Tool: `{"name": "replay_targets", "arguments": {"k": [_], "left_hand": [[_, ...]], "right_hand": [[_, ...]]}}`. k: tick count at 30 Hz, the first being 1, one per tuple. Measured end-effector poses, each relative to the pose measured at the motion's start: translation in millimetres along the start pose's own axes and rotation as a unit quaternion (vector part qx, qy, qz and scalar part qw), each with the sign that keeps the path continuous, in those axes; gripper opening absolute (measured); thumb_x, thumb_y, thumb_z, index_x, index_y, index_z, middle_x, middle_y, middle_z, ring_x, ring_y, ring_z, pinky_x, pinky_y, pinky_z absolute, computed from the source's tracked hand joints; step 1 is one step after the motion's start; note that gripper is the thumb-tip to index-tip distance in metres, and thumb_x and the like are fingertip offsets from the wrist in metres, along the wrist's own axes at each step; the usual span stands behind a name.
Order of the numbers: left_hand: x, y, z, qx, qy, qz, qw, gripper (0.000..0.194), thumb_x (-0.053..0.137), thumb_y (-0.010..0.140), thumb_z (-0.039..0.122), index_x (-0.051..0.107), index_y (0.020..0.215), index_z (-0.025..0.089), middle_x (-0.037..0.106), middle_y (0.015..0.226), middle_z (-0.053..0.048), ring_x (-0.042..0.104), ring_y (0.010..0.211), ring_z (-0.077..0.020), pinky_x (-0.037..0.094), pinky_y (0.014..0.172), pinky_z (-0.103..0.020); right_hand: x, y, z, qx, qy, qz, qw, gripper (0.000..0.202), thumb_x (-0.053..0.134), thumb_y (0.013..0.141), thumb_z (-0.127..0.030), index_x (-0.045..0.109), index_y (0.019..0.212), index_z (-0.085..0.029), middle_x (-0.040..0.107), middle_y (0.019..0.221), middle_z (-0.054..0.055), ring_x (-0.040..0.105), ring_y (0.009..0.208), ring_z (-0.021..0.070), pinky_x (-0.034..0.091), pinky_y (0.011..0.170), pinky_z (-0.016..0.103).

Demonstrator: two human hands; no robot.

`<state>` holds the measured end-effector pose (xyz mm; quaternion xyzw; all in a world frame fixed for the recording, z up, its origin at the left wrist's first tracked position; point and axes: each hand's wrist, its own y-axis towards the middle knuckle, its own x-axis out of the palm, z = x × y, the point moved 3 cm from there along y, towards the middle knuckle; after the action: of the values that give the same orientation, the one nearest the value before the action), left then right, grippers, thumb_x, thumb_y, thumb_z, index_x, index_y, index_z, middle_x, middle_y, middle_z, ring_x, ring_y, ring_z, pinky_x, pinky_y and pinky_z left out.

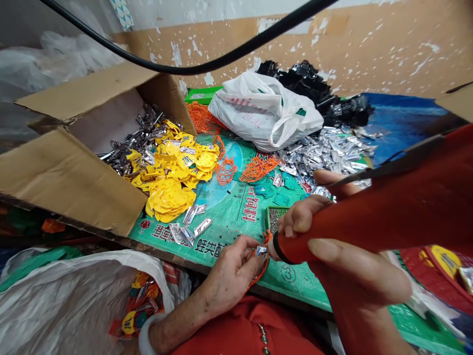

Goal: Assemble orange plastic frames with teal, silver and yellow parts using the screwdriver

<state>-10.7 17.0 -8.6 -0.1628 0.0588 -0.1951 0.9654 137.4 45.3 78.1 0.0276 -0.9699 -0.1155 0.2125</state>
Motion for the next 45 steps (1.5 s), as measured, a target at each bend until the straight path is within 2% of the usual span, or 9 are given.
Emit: {"name": "replay_targets", "arguments": {"k": [7,13,21,27,34,39,45], "left_hand": [[2.8,1,2,-0.005,0.0,0.008,1.0,0.028,0.054,0.09,0.042,0.054,0.096,0.015,0.038,0.058,0.008,0.032,0.054,-0.0097,0.023,0.048,-0.025],[4.6,1,3,-0.01,-0.001,0.014,1.0,0.027,0.056,0.089,0.042,0.055,0.094,0.016,0.039,0.058,0.008,0.033,0.053,-0.0094,0.023,0.048,-0.025],[5.8,1,6,-0.013,-0.002,0.014,1.0,0.027,0.056,0.088,0.043,0.055,0.093,0.016,0.038,0.057,0.008,0.031,0.053,-0.0095,0.022,0.048,-0.025],[7.1,2,6,-0.012,-0.022,0.009,1.0,0.027,0.056,0.088,0.042,0.055,0.096,0.016,0.039,0.058,0.008,0.032,0.053,-0.0096,0.023,0.048,-0.025],[3.1,3,6,-0.045,-0.052,0.013,0.998,0.028,0.06,0.084,0.044,0.055,0.09,0.017,0.039,0.055,0.01,0.032,0.05,-0.0087,0.023,0.047,-0.024],[0.3,3,6,-0.063,-0.066,0.016,0.996,0.026,0.063,0.081,0.039,0.059,0.091,0.015,0.045,0.056,0.008,0.037,0.051,-0.0089,0.026,0.049,-0.023],[-0.6,5,2,-0.083,-0.109,0.016,0.99,0.019,0.065,0.076,0.032,0.059,0.084,0.016,0.048,0.055,0.008,0.039,0.049,-0.008,0.026,0.05,-0.023]], "right_hand": [[-3,-2,1,0.008,0.012,-0.009,1.0,0.053,0.081,0.068,-0.03,0.06,0.117,-0.034,0.063,0.072,-0.003,0.058,0.063,0.0168,0.053,0.061,0.035],[-5,-5,3,0.001,0.02,-0.003,1.0,0.045,0.081,0.069,-0.027,0.063,0.109,-0.032,0.063,0.074,-0.003,0.06,0.066,0.0162,0.054,0.063,0.033],[-5,-4,2,0.017,0.011,0.005,1.0,0.058,0.082,0.067,-0.03,0.058,0.119,-0.033,0.062,0.072,-0.003,0.059,0.064,0.0173,0.054,0.063,0.036],[-5,-5,1,0.0,-0.011,-0.003,1.0,0.051,0.08,0.07,-0.032,0.06,0.117,-0.034,0.062,0.074,-0.002,0.058,0.068,0.0174,0.053,0.066,0.036],[-9,-6,2,-0.005,-0.002,-0.017,1.0,0.056,0.077,0.073,-0.028,0.056,0.124,-0.036,0.061,0.076,-0.002,0.058,0.071,0.0176,0.051,0.073,0.036],[-13,-6,3,0.001,0.001,-0.045,0.999,0.055,0.075,0.075,-0.027,0.055,0.126,-0.038,0.061,0.079,-0.001,0.058,0.073,0.0182,0.05,0.074,0.038],[-9,-5,2,-0.012,-0.017,-0.039,0.999,0.057,0.079,0.071,-0.032,0.057,0.123,-0.039,0.06,0.074,-0.002,0.058,0.069,0.0193,0.051,0.07,0.039]]}}
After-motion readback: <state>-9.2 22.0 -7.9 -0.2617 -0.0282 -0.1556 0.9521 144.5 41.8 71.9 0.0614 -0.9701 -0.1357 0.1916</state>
